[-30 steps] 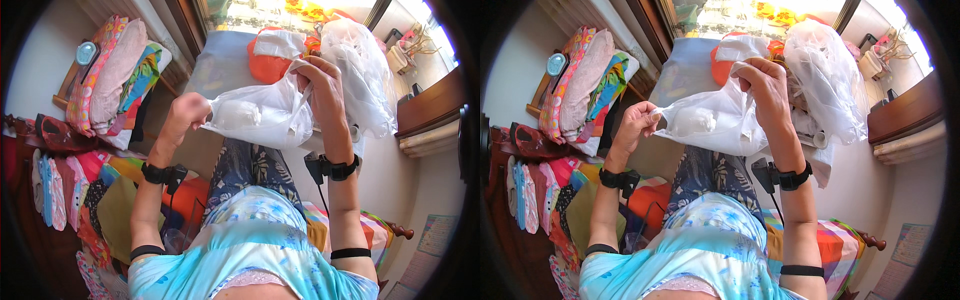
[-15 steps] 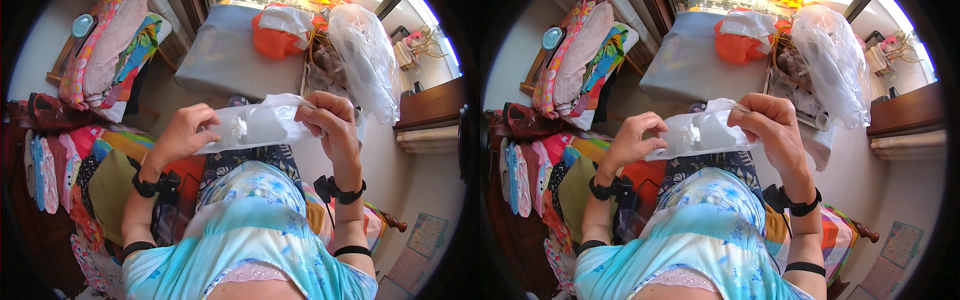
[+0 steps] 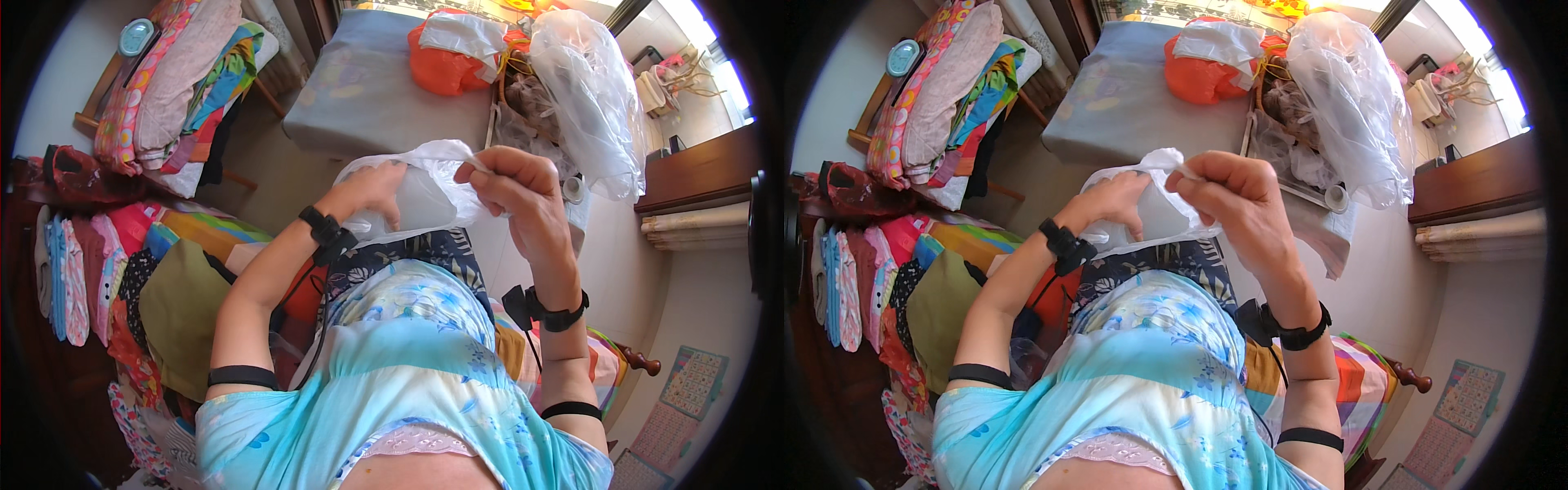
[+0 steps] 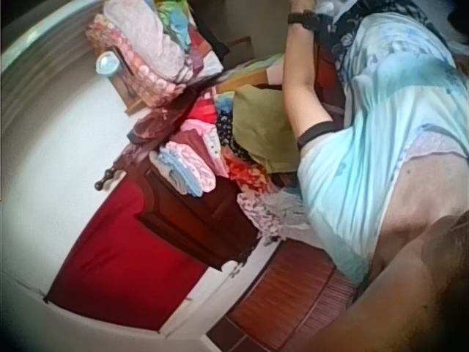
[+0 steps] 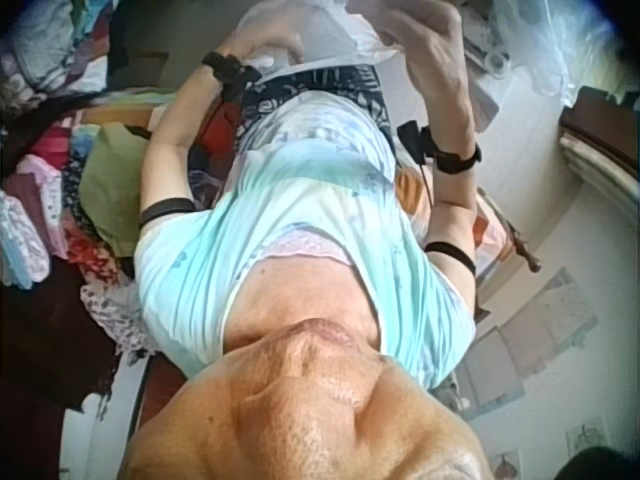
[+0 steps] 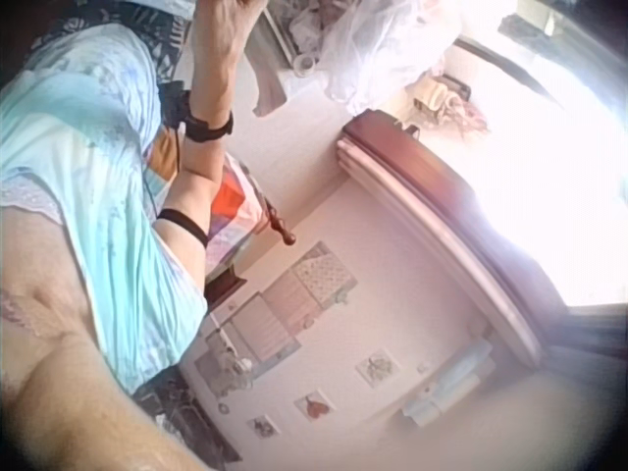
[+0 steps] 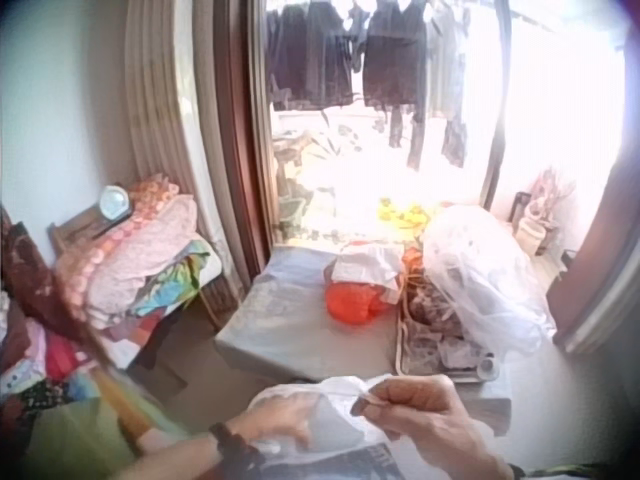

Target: Packing small food containers and individual bags into larger red and white plastic bags on a bed.

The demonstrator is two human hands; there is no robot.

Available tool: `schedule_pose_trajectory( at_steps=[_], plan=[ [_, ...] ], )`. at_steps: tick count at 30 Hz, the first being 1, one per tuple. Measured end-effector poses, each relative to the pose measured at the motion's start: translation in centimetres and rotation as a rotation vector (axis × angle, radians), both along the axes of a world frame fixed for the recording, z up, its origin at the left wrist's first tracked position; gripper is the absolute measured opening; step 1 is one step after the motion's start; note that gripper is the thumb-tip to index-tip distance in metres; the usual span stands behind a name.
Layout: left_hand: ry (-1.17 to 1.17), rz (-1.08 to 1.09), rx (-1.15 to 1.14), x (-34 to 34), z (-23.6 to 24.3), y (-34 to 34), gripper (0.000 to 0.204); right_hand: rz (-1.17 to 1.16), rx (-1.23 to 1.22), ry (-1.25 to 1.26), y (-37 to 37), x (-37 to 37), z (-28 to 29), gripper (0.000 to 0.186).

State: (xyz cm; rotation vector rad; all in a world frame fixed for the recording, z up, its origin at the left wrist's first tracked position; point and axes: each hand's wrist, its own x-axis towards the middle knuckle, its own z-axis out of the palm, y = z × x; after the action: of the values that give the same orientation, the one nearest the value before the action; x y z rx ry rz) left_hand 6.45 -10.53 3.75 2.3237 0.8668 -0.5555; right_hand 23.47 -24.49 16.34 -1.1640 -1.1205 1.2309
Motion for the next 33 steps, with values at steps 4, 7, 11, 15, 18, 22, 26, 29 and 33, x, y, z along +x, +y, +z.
schedule_pose_trajectory(
  at_steps=[4,7,11,15,18,22,26,29,33],
  plan=[
    [-0.342,0.075,-0.083,-1.4,-2.7,0.4,0.088,-0.046,0.021,-0.001,0.1,0.2,-0.4,0.014],
    [-0.372,0.342,-0.235,-1.7,-1.9,0.2,0.088,0.01,0.029,0.018,0.2,-0.1,-1.0,0.015],
    [-0.202,0.32,-0.2,-1.3,-0.2,-0.2,0.084,0.03,0.054,-0.099,0.8,0.9,-3.3,0.026],
    [-0.235,0.04,-0.476,-2.1,-7.1,2.4,0.07,-0.439,-0.025,-0.347,2.0,6.0,-12.1,0.036],
    [-0.226,-0.017,-0.482,-2.1,-2.5,2.1,0.05,-0.443,-0.375,-0.183,-0.3,7.1,-18.7,0.05],
    [-0.27,-0.039,-0.423,-3.1,-4.8,1.9,0.052,-0.291,-0.561,0.303,-2.1,4.8,-23.2,0.051],
    [-0.463,0.153,-0.478,-2.6,-5.9,1.1,0.053,-0.23,-0.419,0.155,-1.8,3.0,-22.1,0.059],
    [-0.548,0.205,-0.29,-1.8,-2.6,-0.4,0.057,-0.384,-0.469,0.421,-2.0,2.8,-21.9,0.058],
    [-0.544,0.211,-0.535,-2.0,-2.6,-1.0,0.048,-0.281,-0.578,0.151,-3.6,4.0,-22.7,0.045]
  ],
)
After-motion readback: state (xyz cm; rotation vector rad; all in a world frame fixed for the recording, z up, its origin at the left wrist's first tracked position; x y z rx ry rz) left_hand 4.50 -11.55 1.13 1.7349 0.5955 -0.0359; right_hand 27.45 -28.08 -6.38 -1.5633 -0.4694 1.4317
